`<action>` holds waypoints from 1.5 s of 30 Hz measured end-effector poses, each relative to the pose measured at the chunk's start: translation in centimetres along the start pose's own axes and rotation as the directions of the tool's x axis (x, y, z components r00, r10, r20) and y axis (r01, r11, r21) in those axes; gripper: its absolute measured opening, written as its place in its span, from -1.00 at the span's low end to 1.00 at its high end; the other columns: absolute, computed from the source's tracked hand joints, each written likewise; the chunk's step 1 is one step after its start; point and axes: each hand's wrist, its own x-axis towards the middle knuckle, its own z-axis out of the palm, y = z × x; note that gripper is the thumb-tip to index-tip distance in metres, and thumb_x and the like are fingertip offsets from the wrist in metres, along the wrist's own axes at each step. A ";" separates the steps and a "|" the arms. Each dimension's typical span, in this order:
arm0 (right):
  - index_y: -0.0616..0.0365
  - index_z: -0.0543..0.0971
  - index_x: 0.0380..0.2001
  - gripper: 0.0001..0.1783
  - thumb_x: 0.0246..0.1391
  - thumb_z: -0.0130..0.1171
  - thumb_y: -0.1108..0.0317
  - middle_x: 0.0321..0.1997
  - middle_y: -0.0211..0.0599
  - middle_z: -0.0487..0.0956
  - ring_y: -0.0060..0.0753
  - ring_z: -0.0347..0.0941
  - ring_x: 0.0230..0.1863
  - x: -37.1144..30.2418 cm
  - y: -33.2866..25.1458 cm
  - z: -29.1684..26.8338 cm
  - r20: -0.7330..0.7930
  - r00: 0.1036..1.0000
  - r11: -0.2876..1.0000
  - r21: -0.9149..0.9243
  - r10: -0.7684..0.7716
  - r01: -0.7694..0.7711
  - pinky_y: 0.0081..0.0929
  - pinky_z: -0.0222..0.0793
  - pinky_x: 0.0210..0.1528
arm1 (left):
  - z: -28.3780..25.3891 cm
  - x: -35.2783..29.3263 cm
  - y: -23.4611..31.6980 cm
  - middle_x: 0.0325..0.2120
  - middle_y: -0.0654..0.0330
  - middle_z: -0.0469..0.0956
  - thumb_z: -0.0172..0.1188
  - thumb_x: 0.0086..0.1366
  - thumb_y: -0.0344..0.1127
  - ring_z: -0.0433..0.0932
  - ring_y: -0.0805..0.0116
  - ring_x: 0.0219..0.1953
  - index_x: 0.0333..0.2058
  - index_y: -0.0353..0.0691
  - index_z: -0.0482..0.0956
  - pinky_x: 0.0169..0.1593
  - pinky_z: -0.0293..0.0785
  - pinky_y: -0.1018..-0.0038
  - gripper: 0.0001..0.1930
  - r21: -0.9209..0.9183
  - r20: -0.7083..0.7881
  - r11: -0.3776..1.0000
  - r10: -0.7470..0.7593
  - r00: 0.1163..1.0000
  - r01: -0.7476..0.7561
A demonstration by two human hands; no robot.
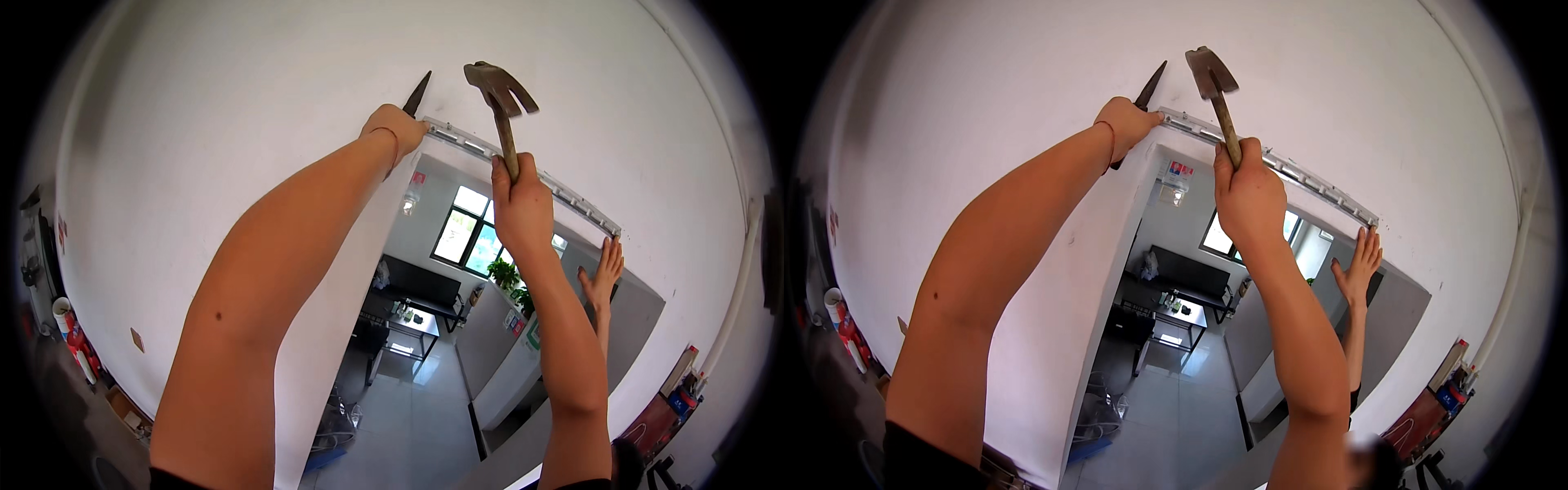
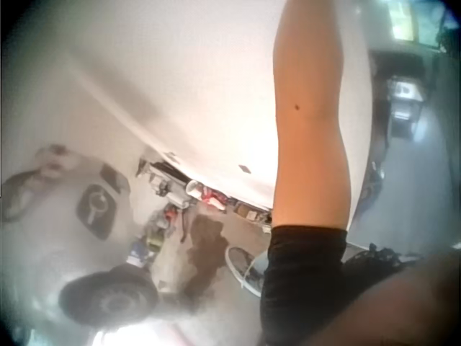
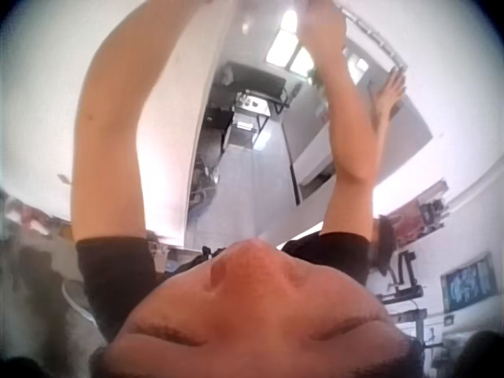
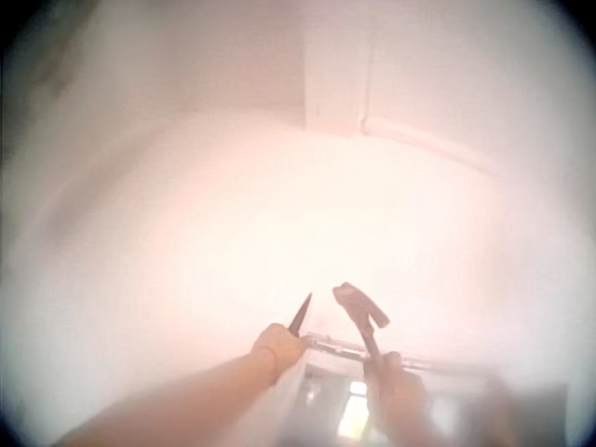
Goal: The person installs a metal light fixture on a wall above a doorway. They use pliers to hold nails and a hammer to drive them into the wall, securing the fixture in place. The person repeatedly hammers nails along the fixture's length to ensure it is firmly attached.
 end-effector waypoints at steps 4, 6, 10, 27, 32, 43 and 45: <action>0.03 0.53 -0.01 -0.69 0.36 0.01 0.11 -0.22 -0.02 0.52 0.15 0.57 -0.35 -0.4 3.4 3.2 0.182 0.973 0.988 -0.029 -0.143 0.151 0.12 0.50 -0.27 | -0.1 -1.7 1.8 -0.36 -0.01 0.65 0.38 0.29 -0.05 0.63 0.19 -0.35 -0.31 -0.46 0.65 -0.23 0.54 0.27 -0.56 0.038 0.015 0.998 -0.044 0.999 0.043; 0.04 0.54 -0.01 -0.69 0.36 0.02 0.12 -0.21 -0.02 0.52 0.15 0.56 -0.35 -0.5 3.5 3.4 0.045 0.989 0.987 0.078 -0.142 0.138 0.14 0.49 -0.28 | -0.2 -1.9 1.7 -0.36 -0.02 0.66 0.37 0.30 -0.03 0.64 0.17 -0.34 -0.28 -0.46 0.66 -0.22 0.55 0.26 -0.54 0.062 0.006 0.998 -0.028 1.000 0.027; 0.16 0.54 -0.04 -0.63 0.38 -0.02 0.09 -0.23 0.10 0.59 0.25 0.58 -0.27 -0.5 2.1 1.6 0.197 0.980 0.998 0.065 -0.008 -0.005 0.18 0.49 -0.25 | -0.3 -2.0 1.0 -0.31 -0.07 0.68 0.36 0.31 -0.01 0.66 0.13 -0.33 -0.23 -0.48 0.67 -0.20 0.56 0.25 -0.52 0.054 -0.006 0.998 -0.018 1.000 0.019; 0.25 0.52 -0.14 -0.59 0.40 -0.05 0.06 -0.21 0.18 0.62 0.31 0.58 -0.16 -0.2 1.9 2.2 0.255 0.954 0.952 0.217 0.157 -0.215 0.20 0.47 -0.13 | 0.0 -2.9 1.8 -0.11 -0.09 0.70 0.33 0.33 0.05 0.70 -0.01 -0.06 -0.09 -0.35 0.69 0.02 0.59 0.26 -0.50 0.056 0.034 0.994 -0.094 0.995 0.092; 0.24 0.53 -0.12 -0.56 0.37 -0.03 0.03 -0.21 0.16 0.63 0.33 0.58 -0.16 1.3 -0.7 -0.4 0.260 0.940 0.933 0.223 0.222 -0.282 0.20 0.48 -0.10 | -0.4 -1.6 0.8 -0.15 -0.07 0.70 0.33 0.33 0.06 0.70 0.02 -0.10 -0.10 -0.37 0.68 -0.02 0.59 0.26 -0.49 0.096 -0.017 0.994 -0.054 0.998 0.056; 0.15 0.52 0.04 -0.41 0.25 0.05 -0.16 -0.06 0.24 0.65 0.34 0.60 -0.03 -1.3 -2.0 -3.1 0.368 0.897 0.867 0.330 0.247 -0.374 0.14 0.50 0.06 | -0.2 -1.9 0.4 -0.38 -0.03 0.66 0.38 0.29 -0.02 0.63 0.21 -0.39 -0.22 -0.49 0.63 -0.29 0.56 0.27 -0.50 -0.019 -0.005 1.000 -0.005 1.000 0.005; 0.17 0.63 0.00 -0.54 0.32 0.20 0.00 -0.46 -0.06 0.65 -0.06 0.61 -0.42 -5.8 -1.3 -3.5 -0.065 0.976 0.806 0.576 0.208 -0.133 -0.17 0.43 -0.28 | -0.4 -2.4 0.7 -0.37 -0.03 0.66 0.37 0.29 -0.01 0.63 0.22 -0.38 -0.20 -0.48 0.62 -0.30 0.56 0.28 -0.50 -0.008 -0.016 1.000 -0.021 1.000 0.021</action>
